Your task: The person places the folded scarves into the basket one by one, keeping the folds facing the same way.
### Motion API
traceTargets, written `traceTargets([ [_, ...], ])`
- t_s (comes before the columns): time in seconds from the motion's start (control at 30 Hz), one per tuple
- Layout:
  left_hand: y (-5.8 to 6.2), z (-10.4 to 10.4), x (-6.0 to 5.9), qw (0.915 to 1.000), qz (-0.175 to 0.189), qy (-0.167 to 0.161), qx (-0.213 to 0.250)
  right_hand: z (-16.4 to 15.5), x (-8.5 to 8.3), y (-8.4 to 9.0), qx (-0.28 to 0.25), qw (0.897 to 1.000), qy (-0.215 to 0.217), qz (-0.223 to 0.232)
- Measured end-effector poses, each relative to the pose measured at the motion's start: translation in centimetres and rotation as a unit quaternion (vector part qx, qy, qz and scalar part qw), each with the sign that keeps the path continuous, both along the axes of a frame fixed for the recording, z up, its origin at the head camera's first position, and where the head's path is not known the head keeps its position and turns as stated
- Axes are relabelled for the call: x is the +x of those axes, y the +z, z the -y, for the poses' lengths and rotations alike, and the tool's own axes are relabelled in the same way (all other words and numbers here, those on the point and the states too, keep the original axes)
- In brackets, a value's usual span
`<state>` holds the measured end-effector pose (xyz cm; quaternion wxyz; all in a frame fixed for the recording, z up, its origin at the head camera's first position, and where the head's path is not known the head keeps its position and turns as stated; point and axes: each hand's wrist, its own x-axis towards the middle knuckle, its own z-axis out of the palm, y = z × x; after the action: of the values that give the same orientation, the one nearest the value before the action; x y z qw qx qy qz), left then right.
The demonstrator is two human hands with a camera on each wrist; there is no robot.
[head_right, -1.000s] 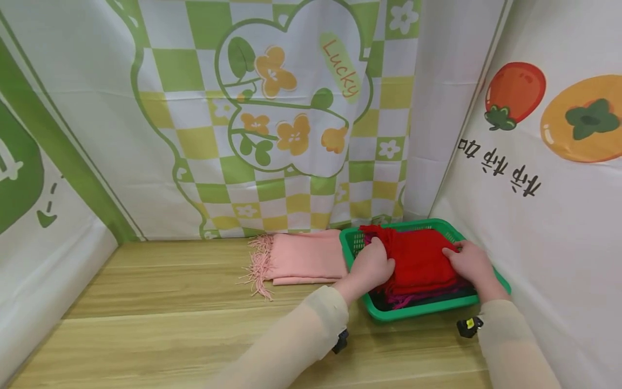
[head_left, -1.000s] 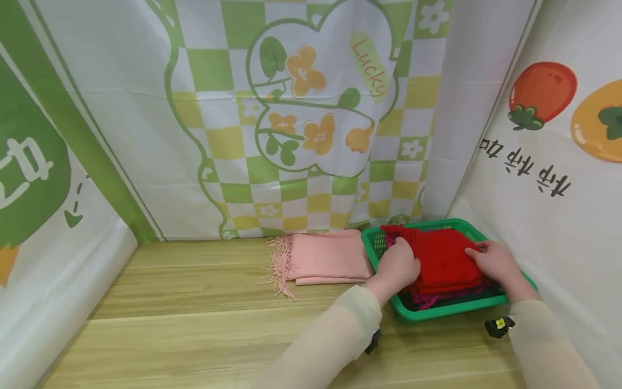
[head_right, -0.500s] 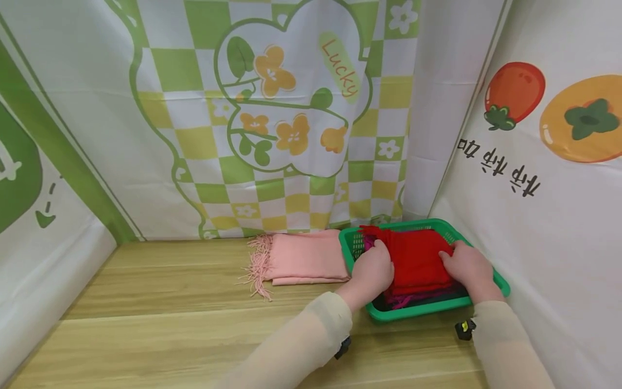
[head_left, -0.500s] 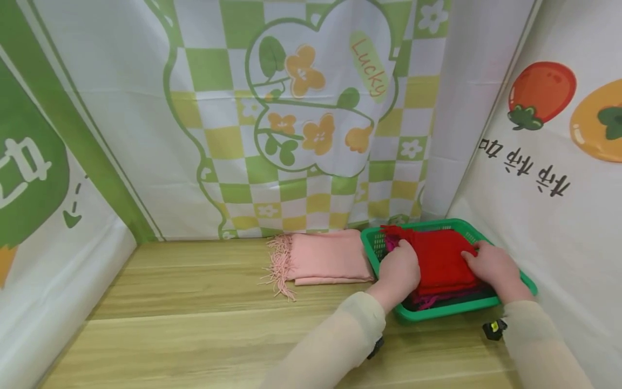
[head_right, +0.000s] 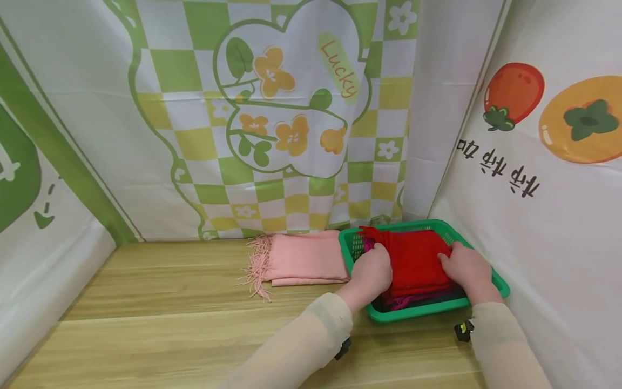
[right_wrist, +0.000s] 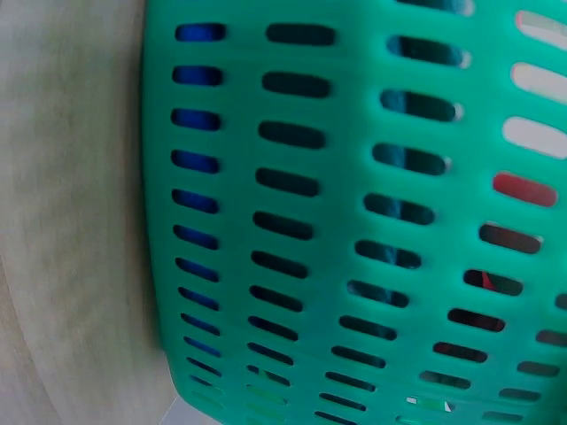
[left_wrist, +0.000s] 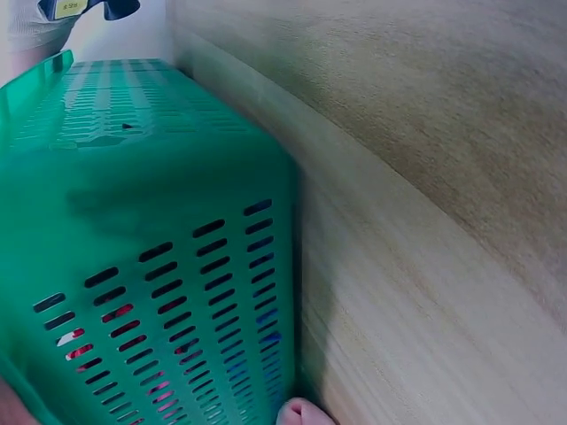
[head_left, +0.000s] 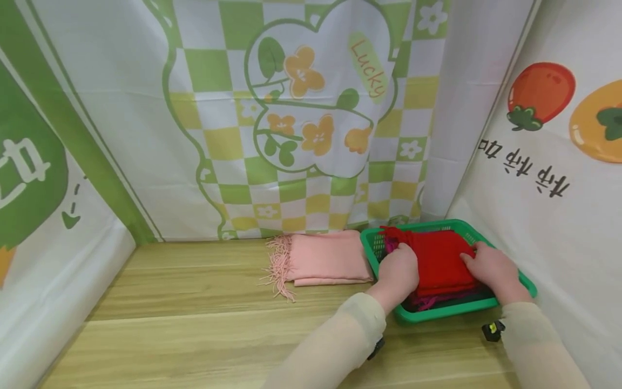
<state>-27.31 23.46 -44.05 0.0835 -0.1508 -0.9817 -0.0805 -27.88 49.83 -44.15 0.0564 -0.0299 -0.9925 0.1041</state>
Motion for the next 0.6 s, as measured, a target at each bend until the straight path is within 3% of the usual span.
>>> traceTargets([
  [0.23,-0.3,0.0,0.6,0.9968,-0.069,0.001,-0.04,0.1,0.1,0.1,0.003,1.0,0.004,0.003],
  [0.6,-0.3,1.1,0.7,0.9974,-0.071,0.007,-0.004,0.4,0.2,0.4,0.004,1.0,0.007,0.003],
])
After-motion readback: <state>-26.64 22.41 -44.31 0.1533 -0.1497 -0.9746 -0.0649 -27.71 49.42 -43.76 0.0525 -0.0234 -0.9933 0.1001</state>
